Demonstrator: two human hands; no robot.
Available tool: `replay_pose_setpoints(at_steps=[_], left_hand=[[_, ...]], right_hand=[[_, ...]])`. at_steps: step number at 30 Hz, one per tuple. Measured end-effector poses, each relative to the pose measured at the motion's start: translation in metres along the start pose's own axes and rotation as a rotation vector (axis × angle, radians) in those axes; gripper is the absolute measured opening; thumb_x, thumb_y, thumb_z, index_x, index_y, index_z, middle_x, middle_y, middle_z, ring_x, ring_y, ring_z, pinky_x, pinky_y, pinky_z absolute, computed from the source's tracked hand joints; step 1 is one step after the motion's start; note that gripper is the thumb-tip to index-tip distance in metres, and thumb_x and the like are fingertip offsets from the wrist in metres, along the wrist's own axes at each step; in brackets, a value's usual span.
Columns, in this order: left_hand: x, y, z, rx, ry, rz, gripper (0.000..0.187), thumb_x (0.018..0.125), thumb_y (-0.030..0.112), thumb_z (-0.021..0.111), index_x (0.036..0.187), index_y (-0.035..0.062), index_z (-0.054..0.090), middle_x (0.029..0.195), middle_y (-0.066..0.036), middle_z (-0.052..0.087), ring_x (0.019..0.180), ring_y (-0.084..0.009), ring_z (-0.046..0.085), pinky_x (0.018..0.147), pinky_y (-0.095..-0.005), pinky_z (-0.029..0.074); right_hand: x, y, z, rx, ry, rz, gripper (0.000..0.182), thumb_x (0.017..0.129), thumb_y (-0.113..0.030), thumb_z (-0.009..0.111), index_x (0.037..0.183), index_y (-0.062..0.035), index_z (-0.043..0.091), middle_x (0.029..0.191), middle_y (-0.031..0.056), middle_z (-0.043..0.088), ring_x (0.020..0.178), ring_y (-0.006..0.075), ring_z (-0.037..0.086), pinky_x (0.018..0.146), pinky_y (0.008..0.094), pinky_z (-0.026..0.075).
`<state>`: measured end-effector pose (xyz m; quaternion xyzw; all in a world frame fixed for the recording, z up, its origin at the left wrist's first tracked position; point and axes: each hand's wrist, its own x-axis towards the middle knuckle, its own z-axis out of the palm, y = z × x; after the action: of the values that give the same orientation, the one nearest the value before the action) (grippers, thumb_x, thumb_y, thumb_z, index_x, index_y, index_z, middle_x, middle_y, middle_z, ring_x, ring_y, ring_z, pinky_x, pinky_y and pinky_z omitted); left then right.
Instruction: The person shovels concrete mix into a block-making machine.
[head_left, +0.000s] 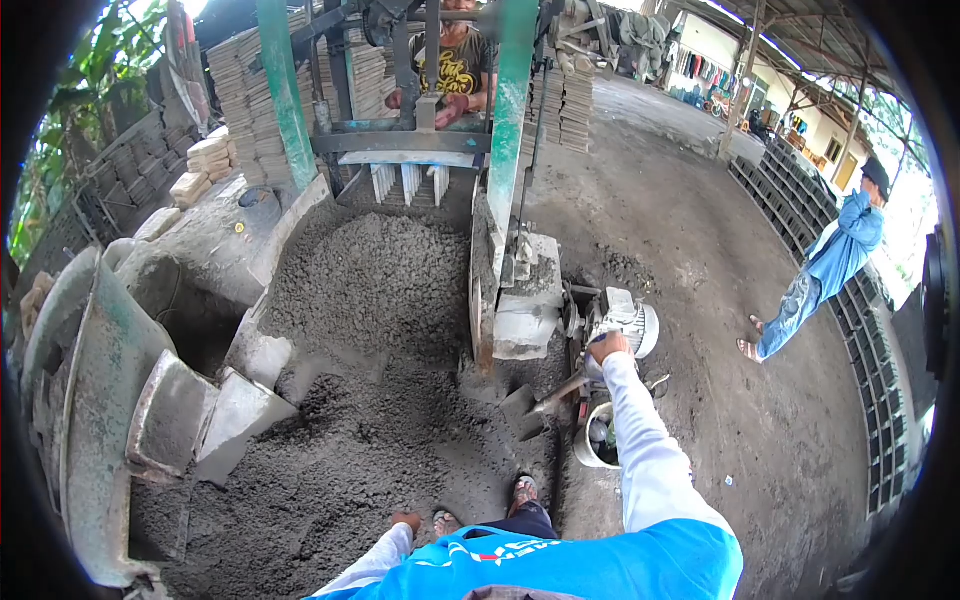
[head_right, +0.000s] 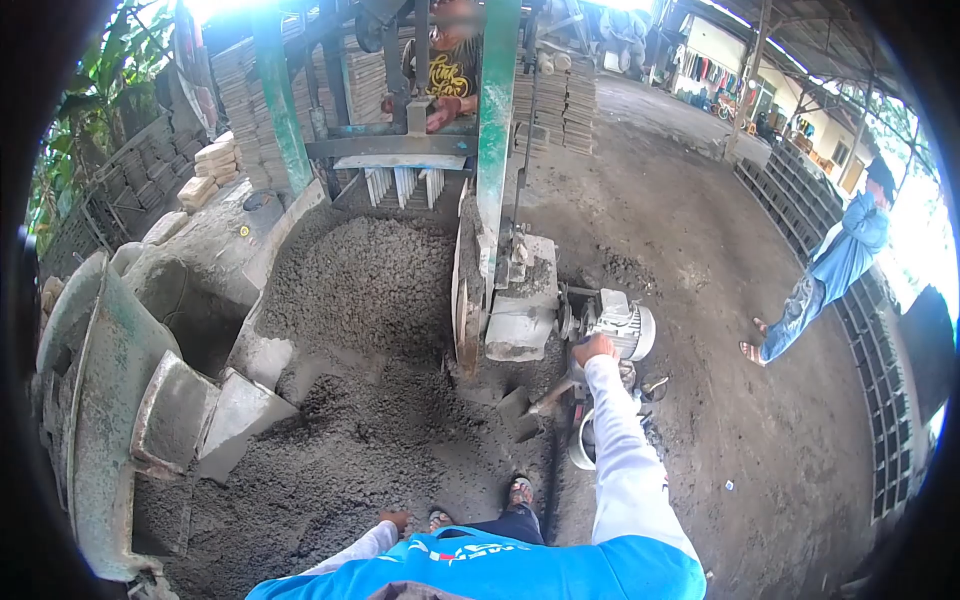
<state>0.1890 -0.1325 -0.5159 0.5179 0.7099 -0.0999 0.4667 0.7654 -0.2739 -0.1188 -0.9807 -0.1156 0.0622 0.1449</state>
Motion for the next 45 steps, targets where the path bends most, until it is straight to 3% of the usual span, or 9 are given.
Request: replay_pose_setpoints(at_steps=[1, 15, 18, 19, 22, 28, 29, 35, 45], left_hand=[[0.002, -0.004, -0.003, -0.087, -0.117, -0.138, 0.055, 0.080, 0.024, 0.065, 0.130, 0.0024, 0.056, 0.127, -0.023, 0.061, 0.119, -0.0373, 0.059, 0.101, -0.0380, 0.046], [-0.022, -0.005, -0.022, 0.134, 0.042, 0.037, 0.032, 0.079, 0.020, 0.062, 0.100, -0.0035, 0.066, 0.087, -0.019, 0.069, 0.071, -0.0291, 0.067, 0.062, -0.0439, 0.054], [-0.034, 0.004, -0.028, -0.074, -0.063, -0.159, 0.050, 0.079, 0.029, 0.068, 0.116, -0.0047, 0.065, 0.118, -0.024, 0.066, 0.113, -0.0390, 0.063, 0.097, -0.0414, 0.049], [-0.021, -0.006, -0.022, -0.094, -0.031, -0.067, 0.029, 0.081, 0.024, 0.064, 0.095, -0.0013, 0.064, 0.078, -0.017, 0.067, 0.061, -0.0275, 0.063, 0.051, -0.0422, 0.049], [-0.004, -0.027, -0.015, -0.074, 0.060, 0.055, 0.031, 0.081, 0.024, 0.065, 0.098, -0.0020, 0.063, 0.080, -0.018, 0.068, 0.061, -0.0288, 0.063, 0.050, -0.0429, 0.049], [-0.003, -0.054, -0.022, 0.059, 0.144, 0.025, 0.036, 0.082, 0.022, 0.065, 0.107, -0.0038, 0.061, 0.085, -0.021, 0.069, 0.063, -0.0319, 0.065, 0.056, -0.0449, 0.053], [-0.007, -0.055, -0.021, 0.039, 0.010, -0.102, 0.054, 0.076, 0.024, 0.064, 0.120, -0.0081, 0.060, 0.124, -0.029, 0.061, 0.120, -0.0412, 0.058, 0.098, -0.0430, 0.048], [-0.006, -0.051, -0.022, 0.069, -0.010, -0.114, 0.030, 0.083, 0.019, 0.064, 0.105, -0.0004, 0.065, 0.089, -0.016, 0.069, 0.070, -0.0276, 0.066, 0.061, -0.0435, 0.053], [-0.003, -0.033, -0.008, -0.020, 0.035, -0.181, 0.048, 0.076, 0.024, 0.069, 0.113, -0.0065, 0.065, 0.119, -0.024, 0.065, 0.110, -0.0382, 0.064, 0.094, -0.0420, 0.052]], right_hand=[[0.008, -0.001, 0.006, -0.013, -0.007, 0.004, 0.044, 0.074, -0.026, 0.064, 0.108, 0.0001, 0.071, 0.117, 0.0232, 0.066, 0.112, 0.0349, 0.064, 0.097, 0.0414, 0.049], [0.015, -0.061, 0.026, -0.048, -0.031, -0.036, 0.038, 0.078, -0.025, 0.063, 0.109, -0.0033, 0.071, 0.118, 0.0174, 0.068, 0.113, 0.0321, 0.065, 0.095, 0.0398, 0.050], [0.013, -0.071, 0.026, -0.046, -0.039, -0.061, 0.039, 0.078, -0.024, 0.062, 0.109, -0.0026, 0.071, 0.117, 0.0184, 0.068, 0.112, 0.0327, 0.065, 0.093, 0.0393, 0.052], [0.006, -0.076, 0.019, -0.034, -0.053, -0.068, 0.039, 0.078, -0.023, 0.062, 0.109, -0.0019, 0.070, 0.118, 0.0198, 0.067, 0.112, 0.0337, 0.064, 0.095, 0.0400, 0.051], [0.000, -0.081, 0.015, -0.013, -0.057, -0.061, 0.039, 0.077, -0.022, 0.062, 0.110, -0.0017, 0.070, 0.118, 0.0209, 0.067, 0.113, 0.0348, 0.063, 0.096, 0.0413, 0.050], [-0.005, -0.079, 0.012, -0.022, -0.064, -0.072, 0.038, 0.078, -0.022, 0.062, 0.110, -0.0023, 0.070, 0.118, 0.0201, 0.067, 0.113, 0.0334, 0.063, 0.096, 0.0406, 0.050], [-0.005, -0.077, 0.014, -0.021, -0.058, -0.072, 0.038, 0.078, -0.022, 0.062, 0.110, -0.0023, 0.070, 0.118, 0.0199, 0.067, 0.113, 0.0332, 0.064, 0.096, 0.0404, 0.051], [-0.009, -0.074, 0.013, -0.015, -0.040, -0.062, 0.037, 0.078, -0.022, 0.063, 0.110, -0.0033, 0.070, 0.118, 0.0191, 0.067, 0.113, 0.0326, 0.063, 0.096, 0.0402, 0.051], [-0.006, -0.061, 0.021, 0.017, -0.022, -0.069, 0.040, 0.073, -0.026, 0.067, 0.105, -0.0024, 0.072, 0.115, 0.0206, 0.068, 0.111, 0.0338, 0.064, 0.095, 0.0406, 0.050]])
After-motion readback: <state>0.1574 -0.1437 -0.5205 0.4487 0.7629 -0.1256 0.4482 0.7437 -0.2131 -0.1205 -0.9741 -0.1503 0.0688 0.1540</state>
